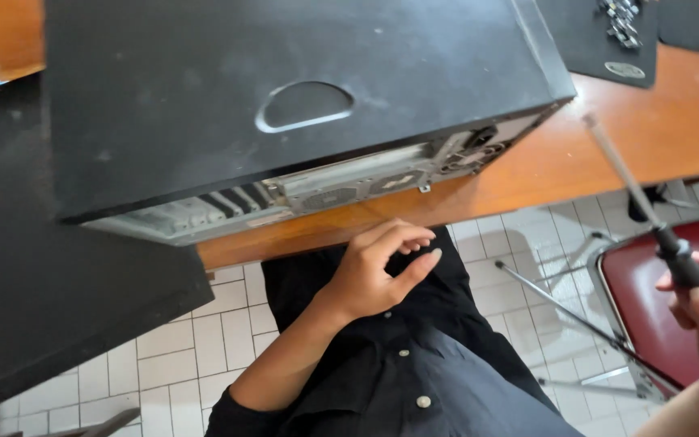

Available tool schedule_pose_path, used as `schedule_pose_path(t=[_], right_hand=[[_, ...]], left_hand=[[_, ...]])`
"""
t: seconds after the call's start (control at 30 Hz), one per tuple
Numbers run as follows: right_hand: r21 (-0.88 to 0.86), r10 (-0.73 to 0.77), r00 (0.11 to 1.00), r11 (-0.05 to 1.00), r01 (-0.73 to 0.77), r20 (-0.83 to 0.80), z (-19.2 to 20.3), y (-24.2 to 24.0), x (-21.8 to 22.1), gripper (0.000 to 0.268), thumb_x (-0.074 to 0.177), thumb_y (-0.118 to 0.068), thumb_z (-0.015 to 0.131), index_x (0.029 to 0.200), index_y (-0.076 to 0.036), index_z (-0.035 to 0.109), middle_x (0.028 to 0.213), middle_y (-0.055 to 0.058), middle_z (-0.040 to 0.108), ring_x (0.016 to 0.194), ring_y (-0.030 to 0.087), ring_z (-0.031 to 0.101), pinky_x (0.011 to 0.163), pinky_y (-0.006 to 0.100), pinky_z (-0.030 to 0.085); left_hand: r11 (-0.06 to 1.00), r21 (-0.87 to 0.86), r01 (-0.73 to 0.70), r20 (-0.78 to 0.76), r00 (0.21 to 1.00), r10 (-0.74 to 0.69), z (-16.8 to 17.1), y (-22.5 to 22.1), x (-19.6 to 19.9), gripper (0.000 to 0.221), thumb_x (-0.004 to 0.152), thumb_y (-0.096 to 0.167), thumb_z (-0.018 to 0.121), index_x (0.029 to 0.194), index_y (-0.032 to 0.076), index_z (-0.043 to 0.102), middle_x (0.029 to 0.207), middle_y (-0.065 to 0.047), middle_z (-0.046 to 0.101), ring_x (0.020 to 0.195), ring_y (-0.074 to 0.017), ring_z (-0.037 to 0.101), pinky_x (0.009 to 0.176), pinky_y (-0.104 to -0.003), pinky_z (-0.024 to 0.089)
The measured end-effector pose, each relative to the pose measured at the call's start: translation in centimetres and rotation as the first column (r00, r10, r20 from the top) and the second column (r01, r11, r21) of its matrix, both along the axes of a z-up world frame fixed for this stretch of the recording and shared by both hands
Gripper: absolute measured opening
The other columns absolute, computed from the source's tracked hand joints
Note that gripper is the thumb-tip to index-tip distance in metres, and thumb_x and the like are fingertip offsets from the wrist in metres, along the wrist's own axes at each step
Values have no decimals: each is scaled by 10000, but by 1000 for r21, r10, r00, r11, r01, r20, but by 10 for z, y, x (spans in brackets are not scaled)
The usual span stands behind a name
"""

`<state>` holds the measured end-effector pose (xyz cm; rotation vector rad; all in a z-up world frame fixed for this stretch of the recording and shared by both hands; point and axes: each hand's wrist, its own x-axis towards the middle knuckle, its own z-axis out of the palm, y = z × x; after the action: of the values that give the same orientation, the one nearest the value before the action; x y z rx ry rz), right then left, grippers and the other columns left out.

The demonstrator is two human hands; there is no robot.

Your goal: Attempting to attach the side panel to a desktop computer case using a screwdriver for alignment.

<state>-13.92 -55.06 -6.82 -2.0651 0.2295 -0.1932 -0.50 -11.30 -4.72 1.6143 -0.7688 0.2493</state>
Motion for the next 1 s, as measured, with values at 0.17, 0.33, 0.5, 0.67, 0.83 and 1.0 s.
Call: schedule_pose_path(t=[0.17, 0.33, 0.5, 0.67, 0.83, 1.0], right_hand=[[217, -125, 984, 971, 96, 123, -33, -10, -10, 473, 1130, -142, 454, 1553, 69, 467, 1064, 265, 587, 536, 98, 323, 577, 227, 300], [82, -327, 936, 944, 318, 131, -3, 40, 32, 299, 1207, -107, 569, 1460, 52, 577, 1037, 165, 628, 628, 126, 420, 585, 228, 360], [-150, -335, 926, 920, 362, 176, -2, 28, 83, 292, 1192, -78, 642, 1415, 109, 616, 1073, 144, 688, 725, 130, 516, 642, 271, 449], [108, -358, 863, 933, 342, 356, -29, -12, 150, 301, 1126, -65, 659, 1386, 52, 563, 998, 138, 608, 657, 120, 536, 575, 250, 441], [283, -467, 769, 883, 376, 436, -20, -7, 213, 238, 1080, -106, 731, 1251, 1, 603, 961, 130, 678, 667, 145, 644, 583, 252, 533], [361, -532, 717, 843, 399, 451, -27, -5, 264, 238, 1012, -111, 774, 1200, 0, 678, 895, 116, 711, 612, 126, 661, 513, 237, 547]], left_hand=[[981, 176, 83, 70, 993, -97, -19, -6, 6, 203, 987, 201, 706, 1096, 31, 679, 980, -79, 701, 877, -215, 699, 832, -332, 570], [990, 138, -38, 215, 977, 8, -10, 5, 22, 142, 985, 112, 694, 1037, -19, 686, 964, -139, 706, 856, -281, 684, 829, -373, 558], [983, 149, -106, 253, 965, 65, -19, 15, 31, 154, 1001, 117, 650, 1025, -29, 693, 972, -143, 726, 878, -283, 712, 844, -391, 570], [952, 255, -171, 187, 974, 125, -26, 14, 32, 185, 991, 169, 687, 1075, 5, 682, 968, -91, 689, 856, -235, 688, 790, -340, 571], [940, 281, -194, 178, 973, 147, -29, 13, 31, 204, 986, 188, 692, 1088, 11, 690, 968, -85, 689, 850, -229, 688, 789, -338, 570], [946, 271, -176, 158, 978, 137, -28, 13, 31, 206, 981, 178, 697, 1091, 4, 686, 973, -92, 691, 861, -225, 692, 800, -333, 581]])
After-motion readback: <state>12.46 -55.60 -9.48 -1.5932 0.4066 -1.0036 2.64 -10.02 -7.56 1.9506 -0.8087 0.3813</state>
